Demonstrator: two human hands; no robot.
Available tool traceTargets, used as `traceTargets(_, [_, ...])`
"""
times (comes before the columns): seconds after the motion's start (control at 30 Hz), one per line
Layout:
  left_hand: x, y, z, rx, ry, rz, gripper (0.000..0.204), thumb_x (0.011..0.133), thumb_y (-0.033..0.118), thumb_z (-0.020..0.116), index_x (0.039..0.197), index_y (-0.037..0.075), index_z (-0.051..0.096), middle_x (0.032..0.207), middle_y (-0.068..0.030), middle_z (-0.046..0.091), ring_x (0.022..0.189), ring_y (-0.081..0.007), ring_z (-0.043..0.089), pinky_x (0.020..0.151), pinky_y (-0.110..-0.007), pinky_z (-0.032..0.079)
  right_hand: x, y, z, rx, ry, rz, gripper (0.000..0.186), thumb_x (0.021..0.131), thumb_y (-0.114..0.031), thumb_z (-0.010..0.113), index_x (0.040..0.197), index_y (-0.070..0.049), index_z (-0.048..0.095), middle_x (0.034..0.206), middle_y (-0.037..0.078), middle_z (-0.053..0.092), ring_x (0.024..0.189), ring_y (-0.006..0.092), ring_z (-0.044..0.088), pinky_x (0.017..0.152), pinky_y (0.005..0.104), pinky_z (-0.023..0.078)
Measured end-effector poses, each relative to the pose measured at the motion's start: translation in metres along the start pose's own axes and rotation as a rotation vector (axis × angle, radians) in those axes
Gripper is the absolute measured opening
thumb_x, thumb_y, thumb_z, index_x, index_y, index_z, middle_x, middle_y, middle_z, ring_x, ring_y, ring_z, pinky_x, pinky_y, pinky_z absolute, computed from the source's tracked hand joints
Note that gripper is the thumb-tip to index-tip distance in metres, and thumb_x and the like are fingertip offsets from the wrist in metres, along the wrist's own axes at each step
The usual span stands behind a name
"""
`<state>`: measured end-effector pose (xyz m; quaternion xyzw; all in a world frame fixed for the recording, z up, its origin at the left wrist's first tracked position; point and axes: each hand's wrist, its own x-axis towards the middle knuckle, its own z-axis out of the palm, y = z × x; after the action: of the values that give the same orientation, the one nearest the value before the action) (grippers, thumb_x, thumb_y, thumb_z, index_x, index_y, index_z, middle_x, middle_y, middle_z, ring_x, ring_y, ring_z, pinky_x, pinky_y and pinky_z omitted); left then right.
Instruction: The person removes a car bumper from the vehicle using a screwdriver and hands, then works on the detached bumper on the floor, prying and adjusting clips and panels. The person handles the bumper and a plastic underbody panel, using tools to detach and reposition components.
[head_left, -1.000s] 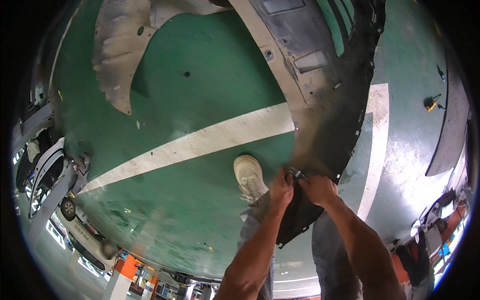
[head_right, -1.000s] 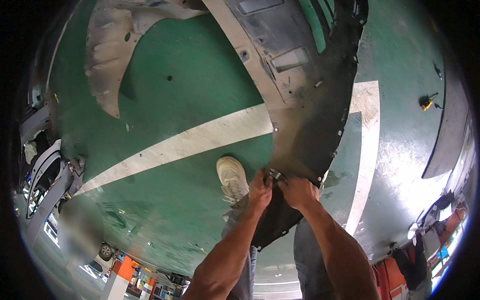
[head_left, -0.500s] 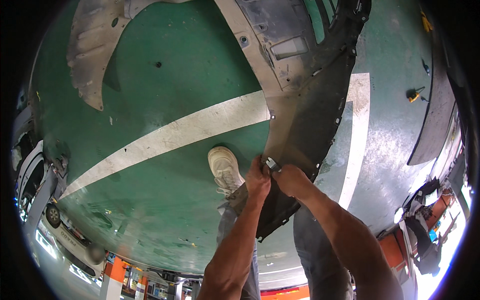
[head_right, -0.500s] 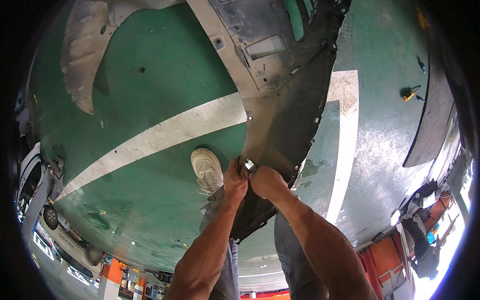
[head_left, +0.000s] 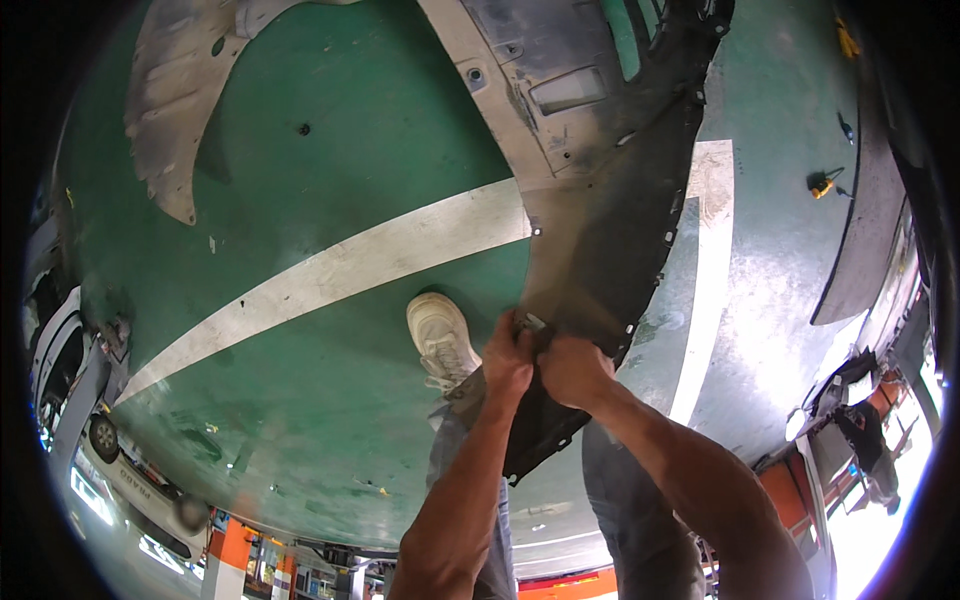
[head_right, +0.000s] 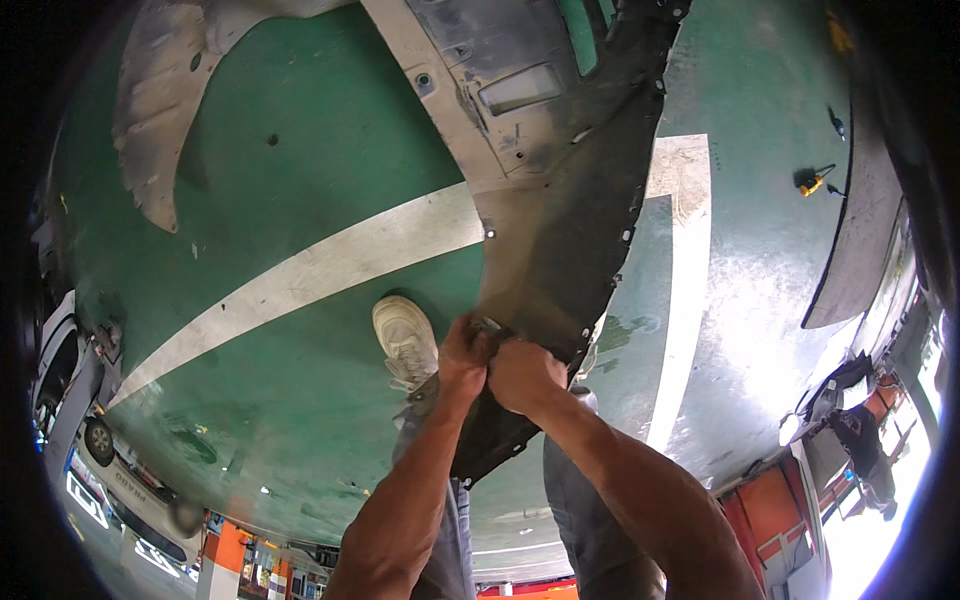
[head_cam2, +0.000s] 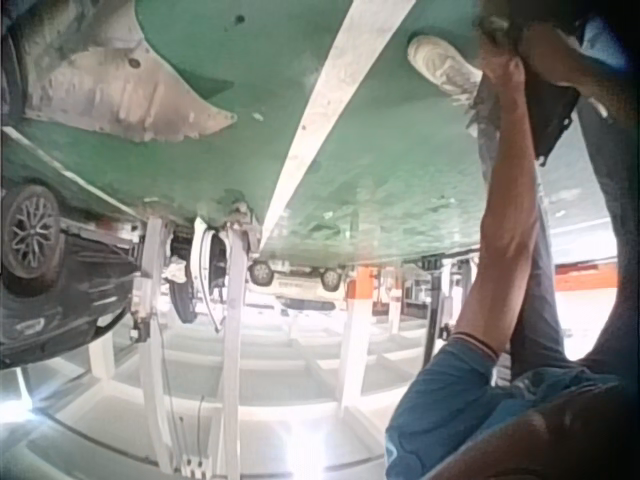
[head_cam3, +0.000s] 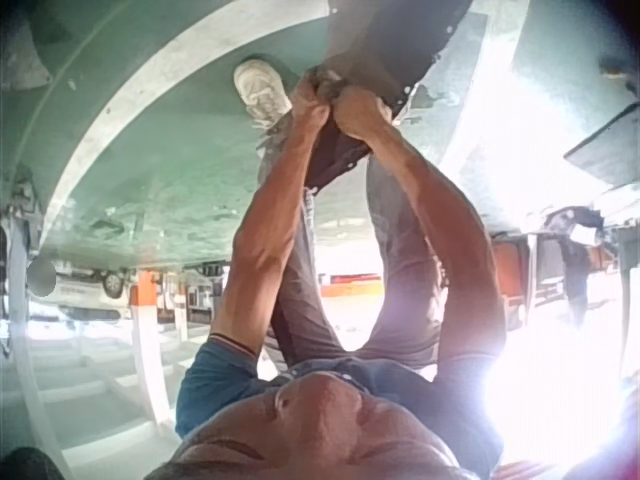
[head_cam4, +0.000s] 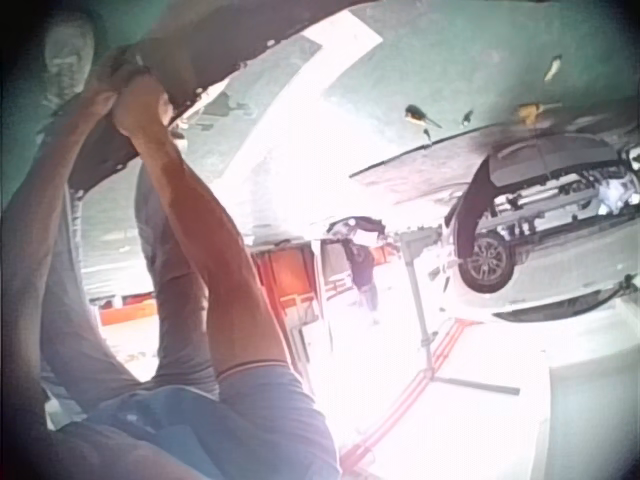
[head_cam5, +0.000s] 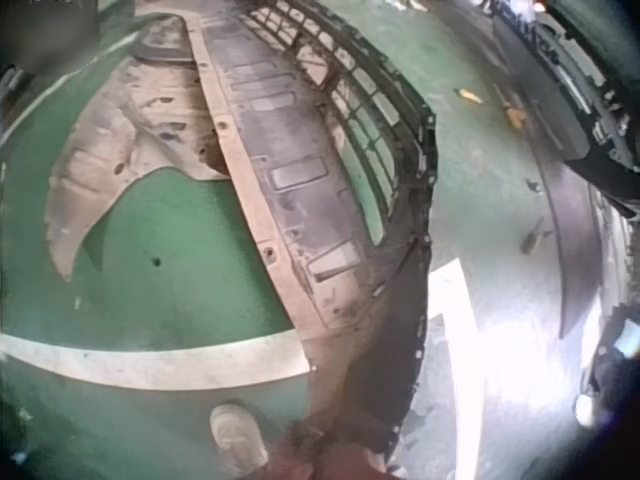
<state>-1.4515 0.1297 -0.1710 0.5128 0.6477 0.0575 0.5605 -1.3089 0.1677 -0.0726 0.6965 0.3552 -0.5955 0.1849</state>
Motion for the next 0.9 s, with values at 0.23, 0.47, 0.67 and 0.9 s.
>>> traceTargets(0.23, [0.002, 0.009, -0.003, -0.079, -0.036, -0.112, 0.038, 0.095, 0.022, 0.056, 0.131, 0.011, 0.059, 0.102, -0.0202, 0.073, 0.092, -0.0442, 0.069, 0.077, -0.052, 0.053, 0.015, 0.002, 0.003, 0.874, -0.293, 0.198, 0.03, 0.098, -0.023, 0.06, 0.082, 0.002, 0.062, 0.066, 0.009, 0.058, 0.049, 0.0169, 0.054, 0.044, 0.0351, 0.04])
traceTargets(0.47, [0.001, 0.003, -0.007, -0.036, -0.052, -0.085, 0.036, 0.095, 0.022, 0.057, 0.129, 0.009, 0.06, 0.103, -0.0213, 0.072, 0.095, -0.0438, 0.068, 0.079, -0.051, 0.053, 0.015, 0.016, 0.005, 0.624, -0.329, 0.138, 0.026, 0.099, -0.027, 0.059, 0.096, -0.002, 0.065, 0.076, 0.013, 0.065, 0.063, 0.0239, 0.065, 0.057, 0.0387, 0.05])
traceTargets(0.67, [0.008, -0.008, -0.004, -0.262, -0.056, 0.034, 0.033, 0.095, 0.014, 0.056, 0.125, 0.002, 0.062, 0.107, -0.0219, 0.071, 0.096, -0.0373, 0.07, 0.083, -0.043, 0.054, 0.006, 0.018, -0.003, -0.127, 0.011, 0.041, 0.038, 0.099, -0.042, 0.051, 0.117, -0.012, 0.066, 0.102, 0.025, 0.072, 0.097, 0.0435, 0.07, 0.088, 0.0561, 0.053])
traceTargets(0.9, [0.009, -0.007, -0.013, -0.386, -0.151, 0.025, 0.033, 0.094, 0.008, 0.053, 0.125, -0.003, 0.06, 0.11, -0.017, 0.069, 0.1, -0.0244, 0.067, 0.09, -0.035, 0.051, 0.005, 0.016, -0.007, -0.182, 0.055, 0.013, 0.037, 0.099, -0.034, 0.048, 0.11, -0.004, 0.065, 0.096, 0.024, 0.074, 0.092, 0.039, 0.073, 0.081, 0.0513, 0.058])
